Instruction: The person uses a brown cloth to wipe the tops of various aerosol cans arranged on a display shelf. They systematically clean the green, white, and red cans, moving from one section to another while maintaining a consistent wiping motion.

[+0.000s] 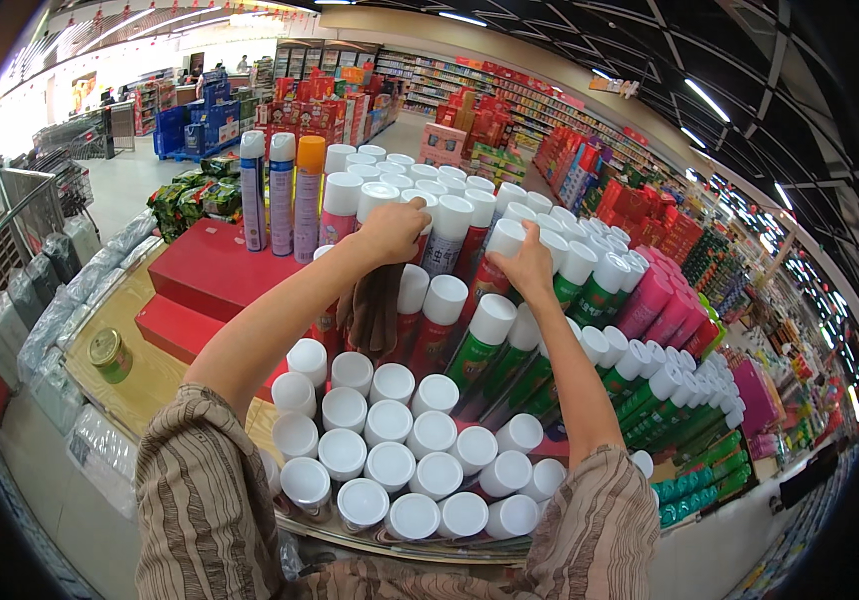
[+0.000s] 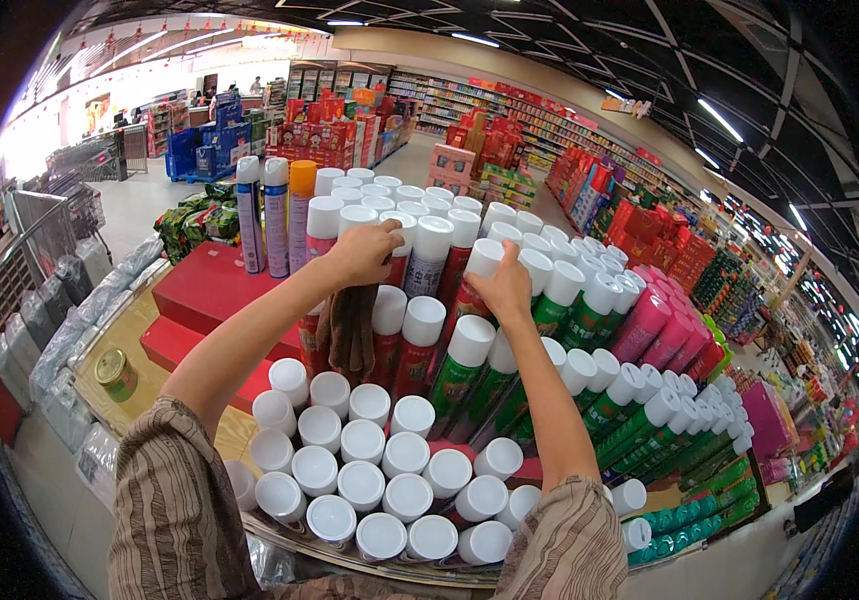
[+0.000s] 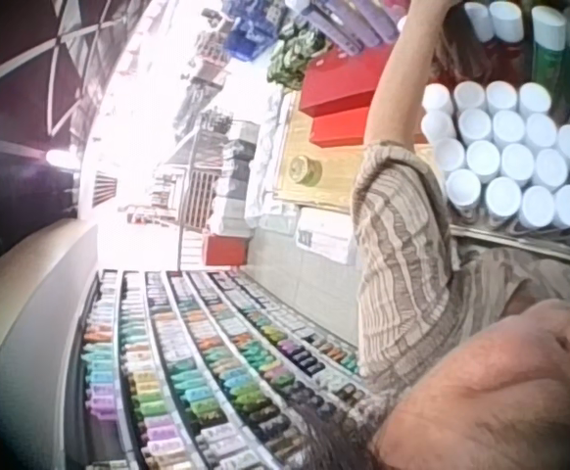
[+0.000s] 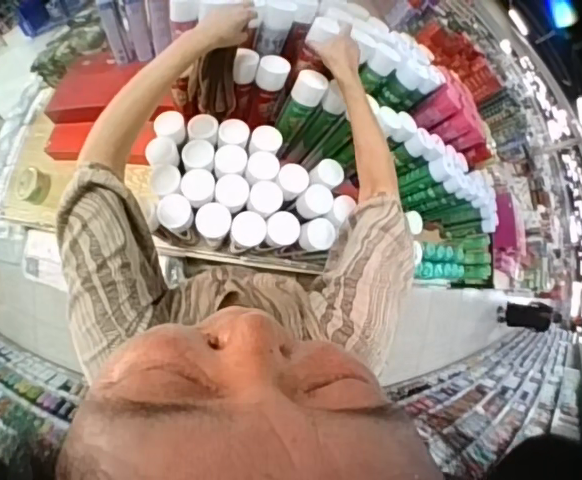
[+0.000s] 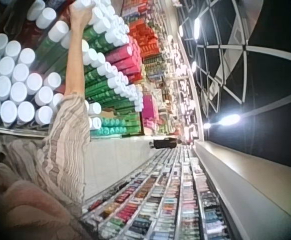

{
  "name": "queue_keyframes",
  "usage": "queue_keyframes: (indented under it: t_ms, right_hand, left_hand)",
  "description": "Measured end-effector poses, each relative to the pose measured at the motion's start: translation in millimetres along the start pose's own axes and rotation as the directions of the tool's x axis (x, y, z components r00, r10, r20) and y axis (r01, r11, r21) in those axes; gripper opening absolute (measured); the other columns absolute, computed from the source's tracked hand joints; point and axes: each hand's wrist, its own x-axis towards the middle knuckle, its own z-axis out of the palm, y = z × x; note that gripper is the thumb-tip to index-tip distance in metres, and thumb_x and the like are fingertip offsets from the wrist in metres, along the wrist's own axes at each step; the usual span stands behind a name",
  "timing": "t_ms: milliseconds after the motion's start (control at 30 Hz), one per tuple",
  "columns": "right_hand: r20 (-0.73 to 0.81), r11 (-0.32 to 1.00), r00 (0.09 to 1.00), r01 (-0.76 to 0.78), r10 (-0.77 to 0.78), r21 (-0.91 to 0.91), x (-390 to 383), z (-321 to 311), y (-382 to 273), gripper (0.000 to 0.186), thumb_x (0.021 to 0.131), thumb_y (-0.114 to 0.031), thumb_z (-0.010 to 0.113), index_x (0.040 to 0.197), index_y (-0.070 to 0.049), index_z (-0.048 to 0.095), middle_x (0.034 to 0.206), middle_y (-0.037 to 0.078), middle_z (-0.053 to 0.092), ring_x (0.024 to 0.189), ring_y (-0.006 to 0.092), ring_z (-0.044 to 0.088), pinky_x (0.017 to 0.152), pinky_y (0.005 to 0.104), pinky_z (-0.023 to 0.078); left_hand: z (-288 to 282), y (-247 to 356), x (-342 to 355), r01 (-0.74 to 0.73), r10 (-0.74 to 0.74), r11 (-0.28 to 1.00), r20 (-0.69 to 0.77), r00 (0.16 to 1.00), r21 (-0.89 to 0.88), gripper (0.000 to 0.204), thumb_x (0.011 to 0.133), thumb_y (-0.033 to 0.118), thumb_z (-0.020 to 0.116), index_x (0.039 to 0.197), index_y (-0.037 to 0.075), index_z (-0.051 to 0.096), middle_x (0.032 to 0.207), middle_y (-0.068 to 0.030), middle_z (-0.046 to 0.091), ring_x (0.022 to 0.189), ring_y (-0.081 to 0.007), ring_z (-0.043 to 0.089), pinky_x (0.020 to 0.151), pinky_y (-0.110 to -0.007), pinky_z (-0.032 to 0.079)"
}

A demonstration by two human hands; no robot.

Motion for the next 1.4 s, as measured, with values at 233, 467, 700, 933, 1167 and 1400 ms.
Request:
queue_keyframes:
  t_ms: [233, 467, 700, 933, 1167, 1400]
  right_hand:
    - [-0.036, 0.876, 0.991, 0.099, -0.132, -0.472, 2, -11, -28, 0.061, 0.064, -0.043, 0.081, 0.101, 0.001, 0.058, 0.104, 0.015, 0.053, 0.096, 0.0329, 0.056, 0.076, 0.0416, 0.052]
    - [0.008, 0.816, 0.933, 0.32, -0.361, -0.482, 3, -12, -27, 0.053, 0.064, -0.035, 0.081, 0.101, -0.001, 0.062, 0.103, 0.012, 0.056, 0.104, 0.0299, 0.053, 0.086, 0.0419, 0.046]
    - [-0.036, 0.822, 0.899, 0.383, -0.437, -0.422, 9, 1, -21, 0.047, 0.066, -0.03, 0.08, 0.099, -0.002, 0.063, 0.111, 0.013, 0.058, 0.108, 0.0308, 0.053, 0.084, 0.0426, 0.045]
    - [-0.078, 0.819, 0.861, 0.446, -0.503, -0.361, 37, 18, -36, 0.044, 0.075, -0.038, 0.071, 0.1, -0.003, 0.065, 0.1, 0.015, 0.063, 0.102, 0.0307, 0.056, 0.086, 0.0417, 0.045]
    - [0.234, 0.847, 0.905, 0.417, -0.355, -0.329, 62, 37, -55, 0.049, 0.085, -0.045, 0.06, 0.117, -0.007, 0.057, 0.106, 0.015, 0.061, 0.098, 0.0329, 0.061, 0.08, 0.0438, 0.05]
    - [0.43, 0.849, 0.881, 0.374, -0.199, -0.374, 74, 39, -55, 0.06, 0.082, -0.047, 0.061, 0.128, -0.011, 0.048, 0.121, 0.019, 0.052, 0.105, 0.0352, 0.059, 0.084, 0.0435, 0.05]
  left_hand:
    - [-2, 1, 1, 0.021, -0.021, 1.0, 0.015, 1.0, 0.005, 0.031, 0.065, 0.01, 0.064, 0.096, 0.004, 0.066, 0.114, -0.0141, 0.057, 0.092, -0.034, 0.062, 0.077, -0.043, 0.052]
    - [-2, 3, 0, 0.031, -0.031, 1.0, 0.003, 1.0, 0.002, 0.029, 0.064, 0.009, 0.064, 0.093, 0.004, 0.066, 0.114, -0.014, 0.057, 0.089, -0.0346, 0.063, 0.075, -0.044, 0.052]
    - [0, 0, 0, 0.016, -0.016, 1.0, -0.004, 1.0, -0.012, 0.028, 0.063, 0.009, 0.064, 0.09, 0.003, 0.066, 0.114, -0.0145, 0.058, 0.088, -0.0348, 0.063, 0.073, -0.044, 0.052]
    - [1, 1, 0, 0.002, -0.002, 1.0, -0.027, 1.0, -0.027, 0.025, 0.063, 0.009, 0.064, 0.088, 0.003, 0.066, 0.115, -0.0153, 0.057, 0.085, -0.0352, 0.063, 0.072, -0.044, 0.052]
    - [5, -3, -1, -0.013, 0.011, 0.999, -0.044, 0.999, -0.044, 0.024, 0.064, 0.008, 0.063, 0.088, 0.003, 0.065, 0.12, -0.0161, 0.055, 0.083, -0.0349, 0.064, 0.071, -0.044, 0.052]
    - [5, -2, -1, -0.009, 0.008, 0.999, -0.037, 0.999, -0.052, 0.023, 0.064, 0.009, 0.064, 0.087, 0.003, 0.065, 0.121, -0.0169, 0.054, 0.082, -0.0349, 0.064, 0.071, -0.044, 0.052]
